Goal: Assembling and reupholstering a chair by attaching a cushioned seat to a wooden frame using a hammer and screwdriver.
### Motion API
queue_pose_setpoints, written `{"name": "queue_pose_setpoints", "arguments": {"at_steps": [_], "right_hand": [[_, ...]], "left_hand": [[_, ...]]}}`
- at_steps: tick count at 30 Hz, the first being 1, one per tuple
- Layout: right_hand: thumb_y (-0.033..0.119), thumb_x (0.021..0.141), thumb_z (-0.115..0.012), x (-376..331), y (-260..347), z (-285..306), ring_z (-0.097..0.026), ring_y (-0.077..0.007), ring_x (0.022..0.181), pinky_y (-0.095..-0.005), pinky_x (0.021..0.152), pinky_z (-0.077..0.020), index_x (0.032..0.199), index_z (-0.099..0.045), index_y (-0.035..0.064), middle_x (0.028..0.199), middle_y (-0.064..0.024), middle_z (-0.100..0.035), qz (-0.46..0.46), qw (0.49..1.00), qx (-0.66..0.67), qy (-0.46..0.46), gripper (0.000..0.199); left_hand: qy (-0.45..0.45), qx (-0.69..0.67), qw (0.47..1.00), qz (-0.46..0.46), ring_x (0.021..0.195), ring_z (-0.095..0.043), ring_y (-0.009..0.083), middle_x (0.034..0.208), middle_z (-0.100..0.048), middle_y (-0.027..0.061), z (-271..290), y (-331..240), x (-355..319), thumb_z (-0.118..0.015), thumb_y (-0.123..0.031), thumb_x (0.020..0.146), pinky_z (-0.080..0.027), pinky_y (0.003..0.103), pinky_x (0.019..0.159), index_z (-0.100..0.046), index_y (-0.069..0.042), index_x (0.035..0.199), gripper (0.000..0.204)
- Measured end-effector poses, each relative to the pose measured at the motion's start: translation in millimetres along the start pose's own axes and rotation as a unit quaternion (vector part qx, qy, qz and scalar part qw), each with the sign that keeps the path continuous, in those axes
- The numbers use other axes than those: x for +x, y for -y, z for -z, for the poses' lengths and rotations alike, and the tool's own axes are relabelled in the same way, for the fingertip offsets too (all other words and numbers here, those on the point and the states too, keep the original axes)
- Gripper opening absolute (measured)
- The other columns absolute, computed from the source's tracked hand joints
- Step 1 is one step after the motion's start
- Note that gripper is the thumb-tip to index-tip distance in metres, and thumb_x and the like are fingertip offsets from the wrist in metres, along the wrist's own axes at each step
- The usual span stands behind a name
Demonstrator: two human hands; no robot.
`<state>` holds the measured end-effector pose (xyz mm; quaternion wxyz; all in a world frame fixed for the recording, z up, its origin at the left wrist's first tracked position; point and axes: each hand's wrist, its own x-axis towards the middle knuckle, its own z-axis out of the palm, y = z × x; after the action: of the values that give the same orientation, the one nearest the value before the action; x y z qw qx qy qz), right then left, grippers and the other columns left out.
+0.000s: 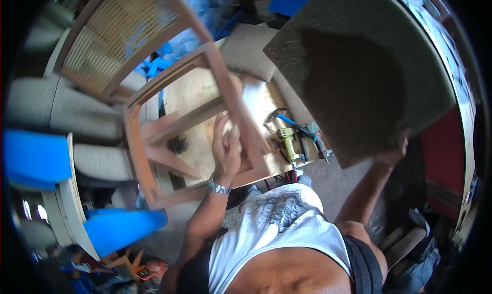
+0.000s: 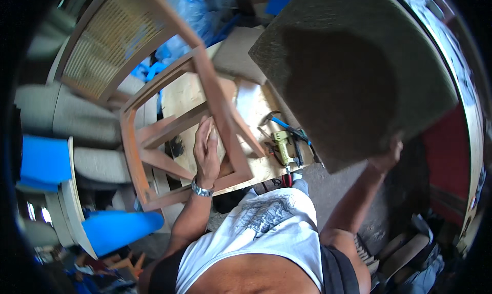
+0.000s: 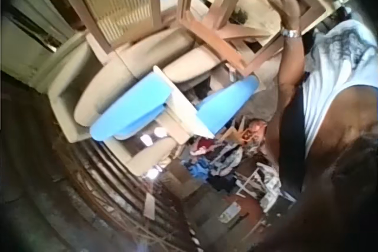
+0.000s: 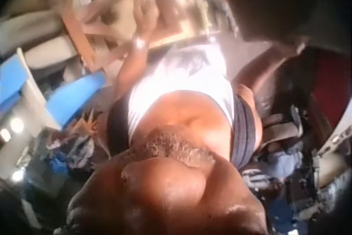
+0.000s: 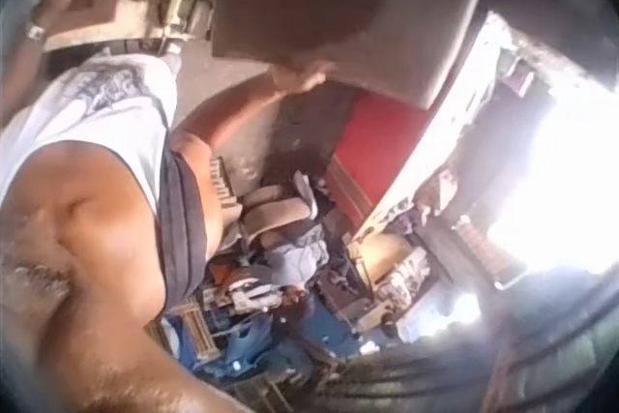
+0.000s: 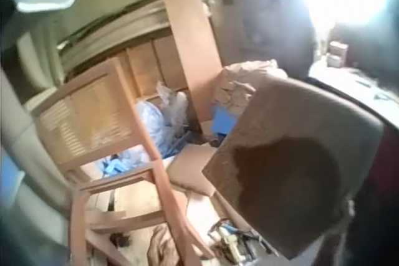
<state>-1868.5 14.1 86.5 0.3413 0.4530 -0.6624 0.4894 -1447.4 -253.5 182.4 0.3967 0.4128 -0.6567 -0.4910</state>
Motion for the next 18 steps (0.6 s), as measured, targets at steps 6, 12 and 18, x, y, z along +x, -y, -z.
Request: {"name": "queue_pose_setpoints", "arguments": {"at_steps": [6,12,18], "right_hand": [[0.038,0.101,-0.048,53,178,45,-0.054,-0.0268,0.119,-0.0424,0.101,-0.0434,0.143,-0.045,0.0013,0.139,-0.0131,-0.052,-0.456,0.732,0.502,-0.072,0.055],[0.035,0.101,-0.050,8,272,-11,-0.061,-0.0204,0.103,-0.0363,0.093,-0.0471,0.133,-0.054,0.0003,0.118,-0.0113,-0.063,-0.586,0.679,0.414,0.152,0.047],[0.031,0.097,-0.060,60,440,-113,-0.056,-0.0076,0.088,-0.0225,0.082,-0.0429,0.109,-0.065,0.0023,0.094,0.0009,-0.062,-0.471,0.735,0.367,0.323,0.031]], "left_hand": [[0.145,-0.369,0.916,0.059,0.129,-0.051,0.0284,0.146,-0.045,0.0153,177,-34,-7,-0.035,-0.065,0.098,-0.044,0.044,0.105,-0.035,-0.004,0.147,0.077],[0.078,-0.088,0.993,0.008,0.106,-0.062,0.0183,0.118,-0.065,0.0118,316,-47,-68,-0.059,-0.041,0.098,-0.050,0.031,0.089,-0.053,0.001,0.133,0.056],[-0.144,0.146,0.978,0.035,0.068,-0.054,0.0151,0.074,-0.061,0.0075,406,-57,-145,-0.062,-0.031,0.096,-0.045,0.033,0.064,-0.063,0.002,0.091,0.034]]}}
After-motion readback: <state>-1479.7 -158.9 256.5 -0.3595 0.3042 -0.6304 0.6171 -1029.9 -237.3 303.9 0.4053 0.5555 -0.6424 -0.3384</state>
